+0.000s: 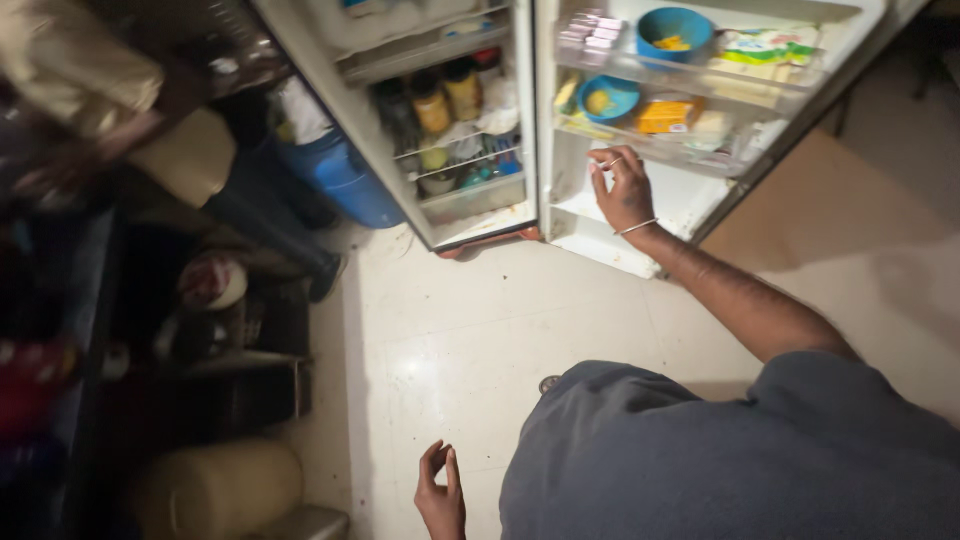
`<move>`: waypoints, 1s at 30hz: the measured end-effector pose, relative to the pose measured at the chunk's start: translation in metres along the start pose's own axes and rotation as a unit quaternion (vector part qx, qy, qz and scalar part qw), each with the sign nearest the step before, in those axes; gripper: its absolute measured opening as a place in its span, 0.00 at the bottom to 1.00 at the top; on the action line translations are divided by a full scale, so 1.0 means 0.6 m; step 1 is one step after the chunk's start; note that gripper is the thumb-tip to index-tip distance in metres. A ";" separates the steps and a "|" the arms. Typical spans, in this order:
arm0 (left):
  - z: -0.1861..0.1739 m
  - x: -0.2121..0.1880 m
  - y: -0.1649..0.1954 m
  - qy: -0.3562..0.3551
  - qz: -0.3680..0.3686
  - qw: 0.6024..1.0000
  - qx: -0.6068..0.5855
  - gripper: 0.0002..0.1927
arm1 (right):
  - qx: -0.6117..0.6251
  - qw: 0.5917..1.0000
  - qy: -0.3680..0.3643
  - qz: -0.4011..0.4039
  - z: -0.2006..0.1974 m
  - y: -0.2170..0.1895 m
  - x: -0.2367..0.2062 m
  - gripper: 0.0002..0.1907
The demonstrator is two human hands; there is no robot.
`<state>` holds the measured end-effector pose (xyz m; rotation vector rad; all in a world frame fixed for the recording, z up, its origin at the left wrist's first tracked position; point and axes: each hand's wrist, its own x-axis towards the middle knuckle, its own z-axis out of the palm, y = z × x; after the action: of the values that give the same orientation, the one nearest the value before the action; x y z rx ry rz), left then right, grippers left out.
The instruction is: The person assembles a taco on a blue tray. They scoop a cooked meat mixture onto a tortilla, add shredded cheese from a bag, and spread the ingredients with a spoon. The person briefly retrieves a bag from a refrigerator and washes their hands before continuing.
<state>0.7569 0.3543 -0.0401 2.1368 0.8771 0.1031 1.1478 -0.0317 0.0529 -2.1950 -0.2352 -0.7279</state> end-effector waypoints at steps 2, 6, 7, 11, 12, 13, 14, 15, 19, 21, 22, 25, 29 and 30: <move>-0.001 0.045 0.053 -0.045 0.006 0.999 0.027 0.17 | 0.029 0.995 0.007 0.098 -0.023 0.062 0.001 0.10; -0.006 0.142 0.113 -0.077 0.038 0.994 0.073 0.17 | -0.109 0.983 0.110 0.099 -0.064 0.179 -0.005 0.10; -0.008 0.155 0.113 -0.084 0.039 0.991 0.101 0.17 | -0.190 0.969 0.142 0.063 -0.079 0.206 -0.008 0.11; -0.017 0.178 0.086 -0.113 0.083 0.989 0.046 0.17 | -0.213 0.960 0.134 0.124 -0.126 0.277 0.013 0.14; -0.014 0.186 0.082 -0.118 0.083 0.988 0.056 0.17 | -0.237 0.959 0.127 0.092 -0.130 0.278 0.025 0.15; -0.007 0.194 0.078 -0.124 0.084 0.987 0.063 0.17 | -0.264 0.955 0.120 0.059 -0.141 0.276 0.039 0.15; 0.003 0.201 0.073 -0.138 0.087 0.984 0.072 0.18 | -0.291 0.950 0.113 0.025 -0.155 0.273 0.051 0.16; 0.006 0.204 0.064 -0.152 0.090 0.981 0.079 0.18 | -0.267 0.959 0.091 0.040 -0.169 0.261 0.055 0.12; 0.009 0.211 0.020 -0.171 0.088 0.977 0.091 0.20 | -0.230 0.970 0.075 0.035 -0.224 0.216 0.065 0.06; 0.015 0.199 -0.001 -0.159 0.072 0.978 0.115 0.20 | -0.271 0.958 0.097 -0.007 -0.268 0.216 0.090 0.08; 0.017 0.196 -0.009 -0.153 0.066 0.978 0.129 0.21 | -0.305 0.946 0.110 -0.029 -0.290 0.229 0.124 0.09; 0.031 0.193 -0.013 -0.201 0.054 0.964 0.165 0.21 | -0.309 0.946 -0.081 -0.054 -0.345 0.265 0.221 0.09; 0.051 0.210 0.027 -0.220 0.093 0.958 0.158 0.21 | -0.331 0.878 -0.346 0.010 -0.343 0.272 0.310 0.24; 0.058 0.214 0.042 -0.216 0.099 0.959 0.153 0.21 | -0.361 0.846 -0.391 0.045 -0.334 0.263 0.327 0.27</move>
<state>0.8801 0.4005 -0.0725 2.3995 0.4405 -0.4102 1.2844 -0.2989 0.1691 -3.1184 -0.2868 0.2501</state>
